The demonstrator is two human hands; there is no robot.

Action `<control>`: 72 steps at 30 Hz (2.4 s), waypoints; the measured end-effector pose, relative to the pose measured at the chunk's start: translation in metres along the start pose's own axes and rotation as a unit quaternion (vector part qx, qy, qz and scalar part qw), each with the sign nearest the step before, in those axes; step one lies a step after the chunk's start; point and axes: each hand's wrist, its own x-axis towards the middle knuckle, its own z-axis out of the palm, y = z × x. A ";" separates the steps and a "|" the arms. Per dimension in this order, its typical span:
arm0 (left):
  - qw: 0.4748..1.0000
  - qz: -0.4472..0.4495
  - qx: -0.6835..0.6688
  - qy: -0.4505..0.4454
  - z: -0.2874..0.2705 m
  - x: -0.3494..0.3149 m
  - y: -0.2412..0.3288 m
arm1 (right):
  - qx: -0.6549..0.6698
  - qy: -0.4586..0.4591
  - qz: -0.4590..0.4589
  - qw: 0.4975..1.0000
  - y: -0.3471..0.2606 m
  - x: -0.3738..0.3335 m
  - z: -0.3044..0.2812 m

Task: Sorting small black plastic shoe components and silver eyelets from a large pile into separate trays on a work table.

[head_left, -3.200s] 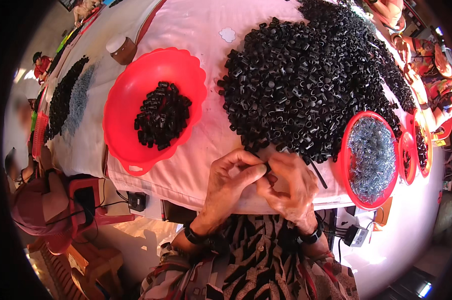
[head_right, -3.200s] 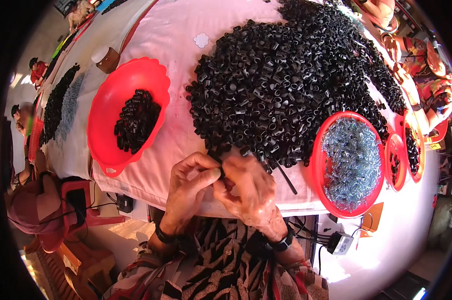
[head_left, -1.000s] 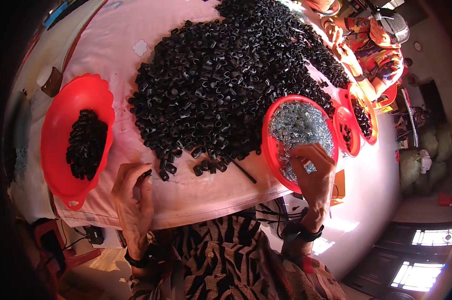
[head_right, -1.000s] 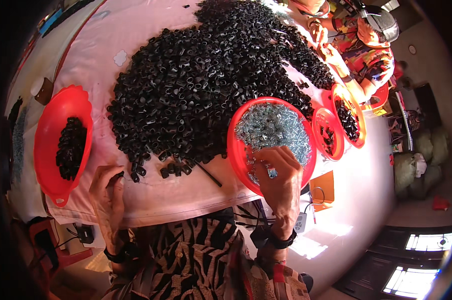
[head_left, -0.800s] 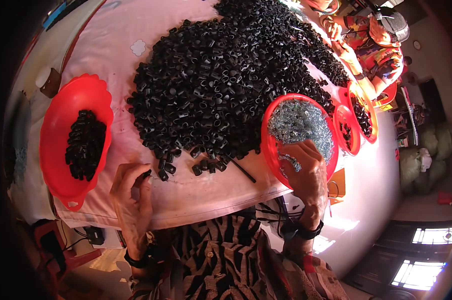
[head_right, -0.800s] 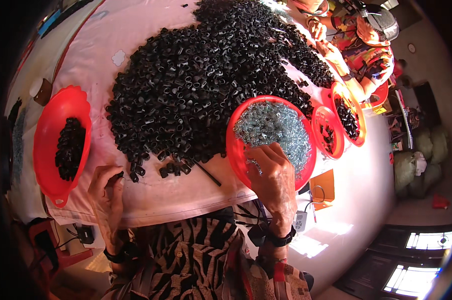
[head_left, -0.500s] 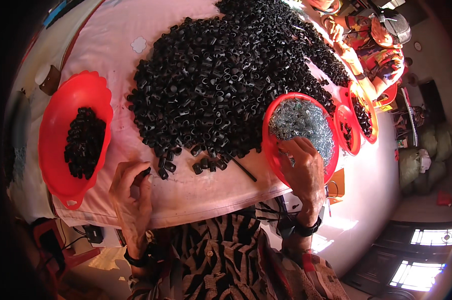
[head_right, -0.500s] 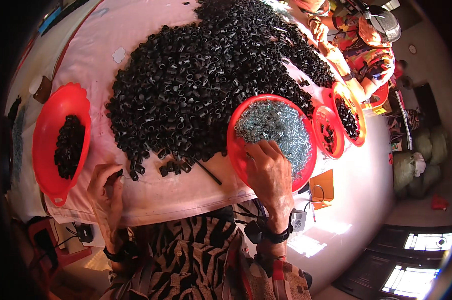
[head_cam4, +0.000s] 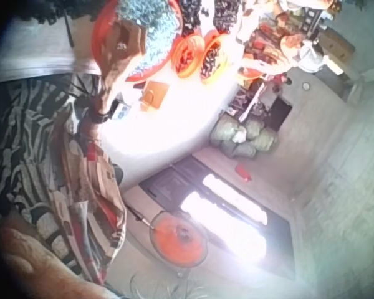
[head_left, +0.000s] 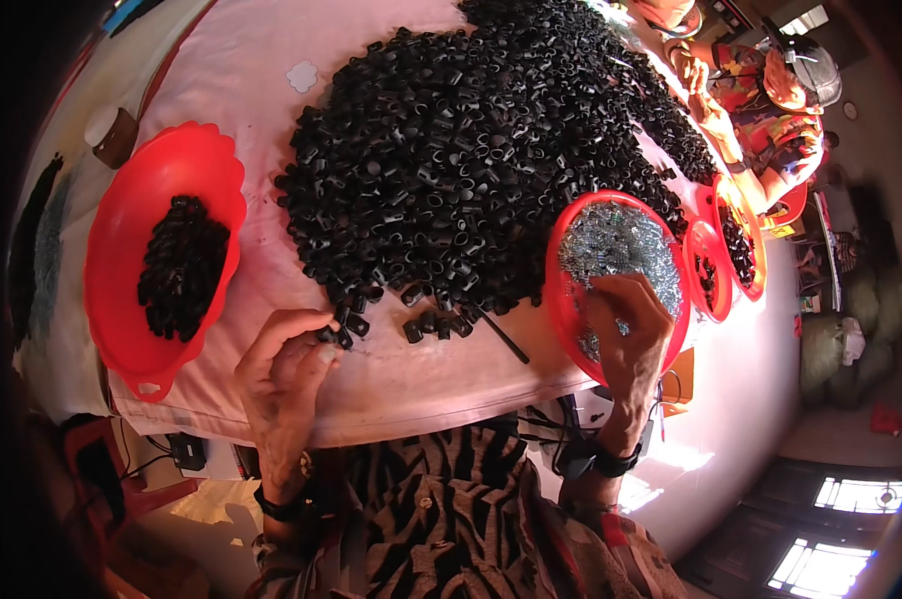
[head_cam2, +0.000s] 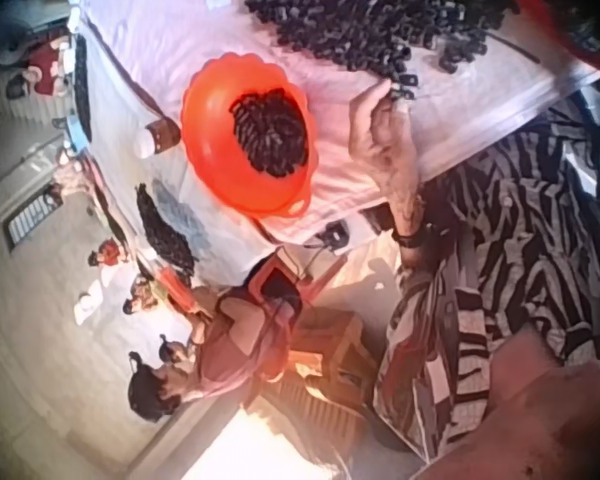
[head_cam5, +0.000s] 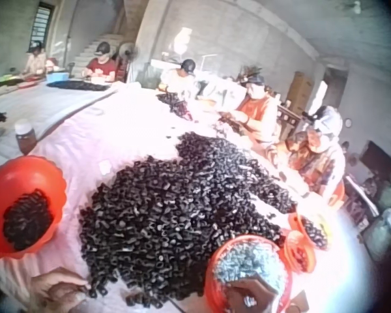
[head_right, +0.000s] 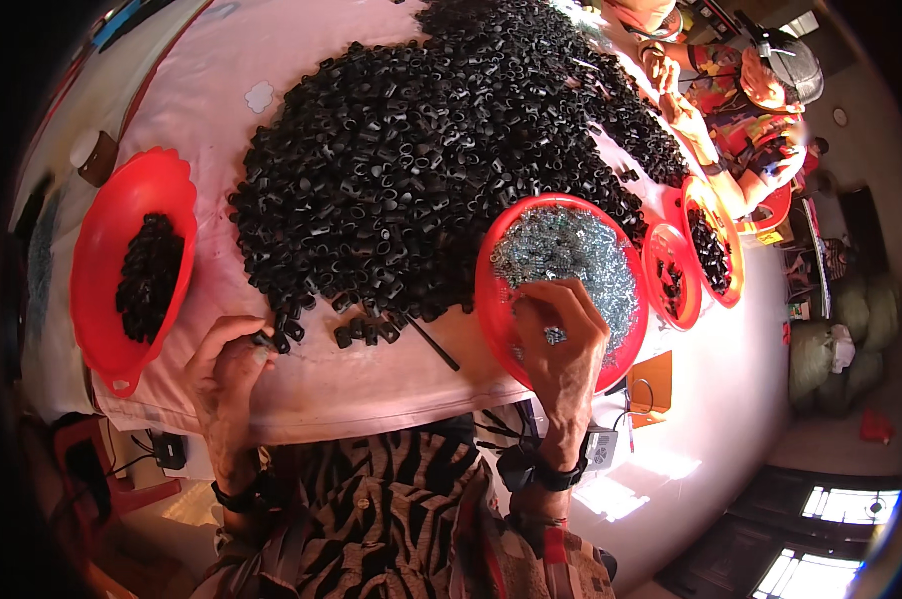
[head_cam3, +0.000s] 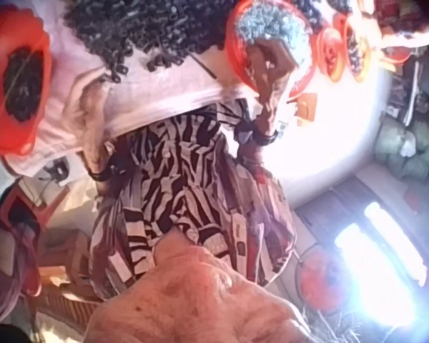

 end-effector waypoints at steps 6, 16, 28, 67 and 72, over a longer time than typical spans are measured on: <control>0.993 -0.060 -0.103 -0.014 0.002 -0.004 -0.003 | 0.200 0.017 0.096 0.975 -0.012 -0.011 0.003; 0.973 -0.045 -0.210 -0.080 0.001 0.002 -0.013 | 0.478 -0.076 0.119 0.867 -0.079 -0.040 0.076; 0.958 -0.062 -0.275 -0.061 -0.005 0.002 -0.017 | 0.539 -0.163 0.118 0.818 -0.094 -0.037 0.110; 0.959 -0.043 -0.278 -0.041 0.002 -0.003 -0.024 | 0.341 -0.106 -0.094 0.929 -0.085 -0.040 0.124; 0.963 0.018 -0.259 -0.070 0.006 -0.003 -0.029 | 0.295 -0.127 -0.125 0.939 -0.083 -0.034 0.114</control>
